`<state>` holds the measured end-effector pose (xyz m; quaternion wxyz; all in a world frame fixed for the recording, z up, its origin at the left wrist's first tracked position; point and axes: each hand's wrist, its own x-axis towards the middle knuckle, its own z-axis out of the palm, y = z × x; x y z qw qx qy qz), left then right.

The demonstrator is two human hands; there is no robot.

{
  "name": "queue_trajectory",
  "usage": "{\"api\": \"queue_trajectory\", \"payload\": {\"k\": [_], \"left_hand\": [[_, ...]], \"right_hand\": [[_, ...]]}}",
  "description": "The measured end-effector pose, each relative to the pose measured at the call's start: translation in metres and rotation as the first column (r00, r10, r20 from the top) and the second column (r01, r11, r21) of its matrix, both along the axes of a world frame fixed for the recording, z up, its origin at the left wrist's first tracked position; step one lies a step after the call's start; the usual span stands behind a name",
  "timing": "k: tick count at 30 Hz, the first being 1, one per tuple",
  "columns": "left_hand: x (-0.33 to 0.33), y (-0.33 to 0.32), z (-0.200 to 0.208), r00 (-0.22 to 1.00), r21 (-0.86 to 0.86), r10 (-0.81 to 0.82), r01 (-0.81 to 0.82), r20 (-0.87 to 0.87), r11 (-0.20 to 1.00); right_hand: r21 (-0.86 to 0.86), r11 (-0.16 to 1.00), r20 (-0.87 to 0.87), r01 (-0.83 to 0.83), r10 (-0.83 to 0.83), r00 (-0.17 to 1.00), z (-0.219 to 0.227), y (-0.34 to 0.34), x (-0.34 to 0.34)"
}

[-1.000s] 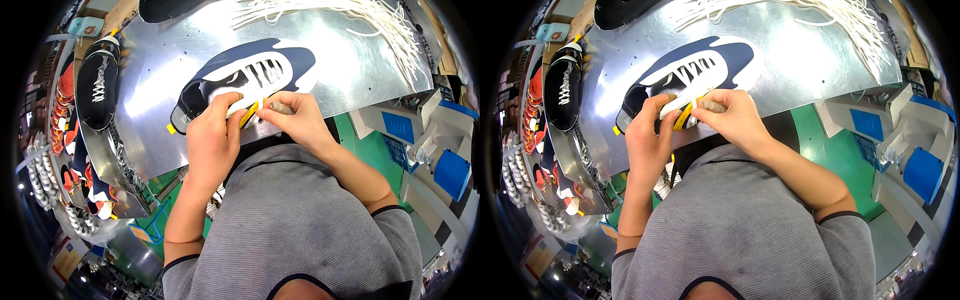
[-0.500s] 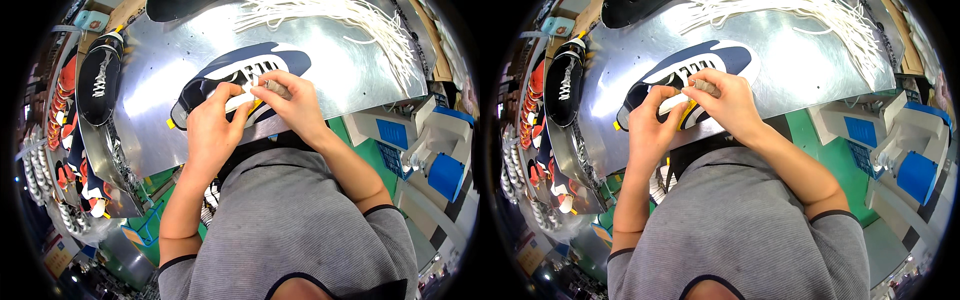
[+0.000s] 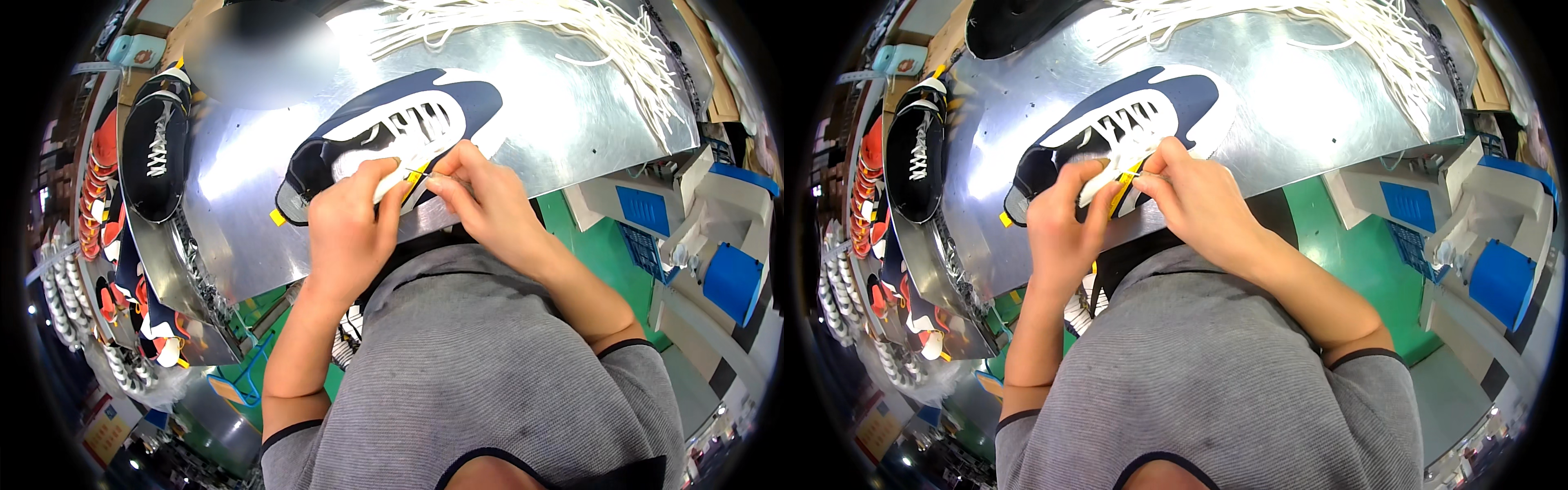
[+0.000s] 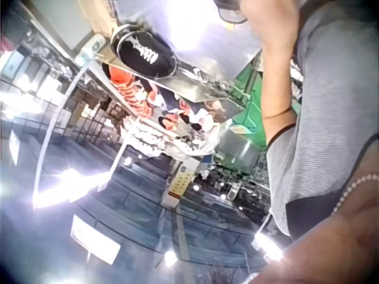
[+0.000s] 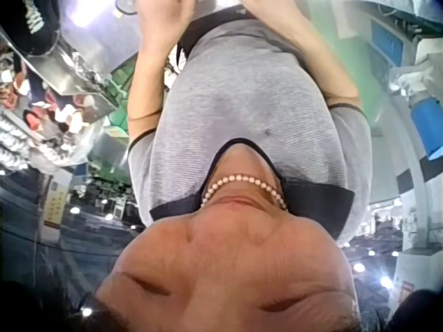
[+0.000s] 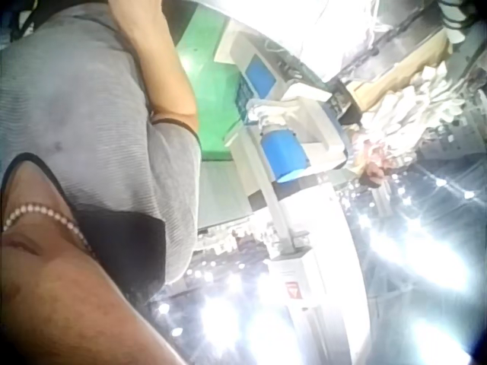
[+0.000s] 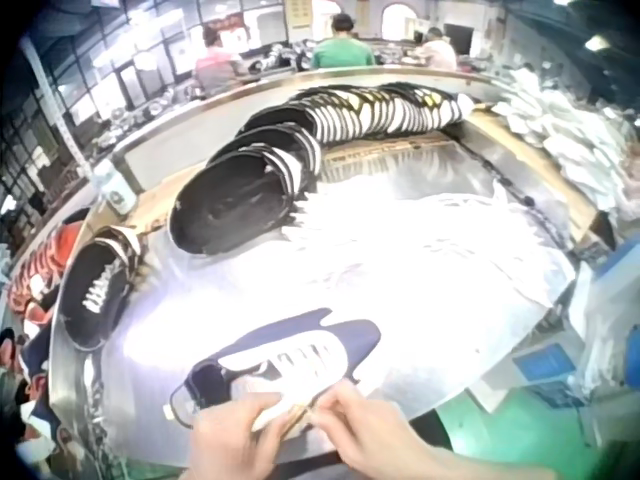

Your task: The person laces white cords through the eyelets of blue and white shoe uppers. The person picks up a cord, threads it through the eyelets by hand, and then places the laced upper into a stack.

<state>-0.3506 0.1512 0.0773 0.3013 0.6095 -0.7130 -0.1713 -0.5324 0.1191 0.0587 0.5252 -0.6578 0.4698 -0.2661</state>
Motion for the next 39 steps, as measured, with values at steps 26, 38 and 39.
{"api": "queue_trajectory", "payload": {"k": [26, 38, 39], "left_hand": [[0.03, -0.033, 0.021, 0.898, 0.527, -0.388, 0.438, -0.21, 0.728], [0.041, -0.023, 0.009, 0.936, 0.226, -0.316, 0.277, 0.156, 0.934], [0.043, -0.025, 0.008, 0.936, 0.181, -0.323, 0.297, 0.14, 0.938]], "right_hand": [[-0.36, 0.933, 0.041, 0.026, -0.012, 0.999, -0.022, -0.069, -0.013], [-0.42, 0.872, -0.24, -0.251, 0.16, 0.958, -0.015, -0.066, -0.022], [-0.406, 0.888, -0.192, -0.216, 0.148, 0.97, -0.014, -0.062, -0.024]]}}
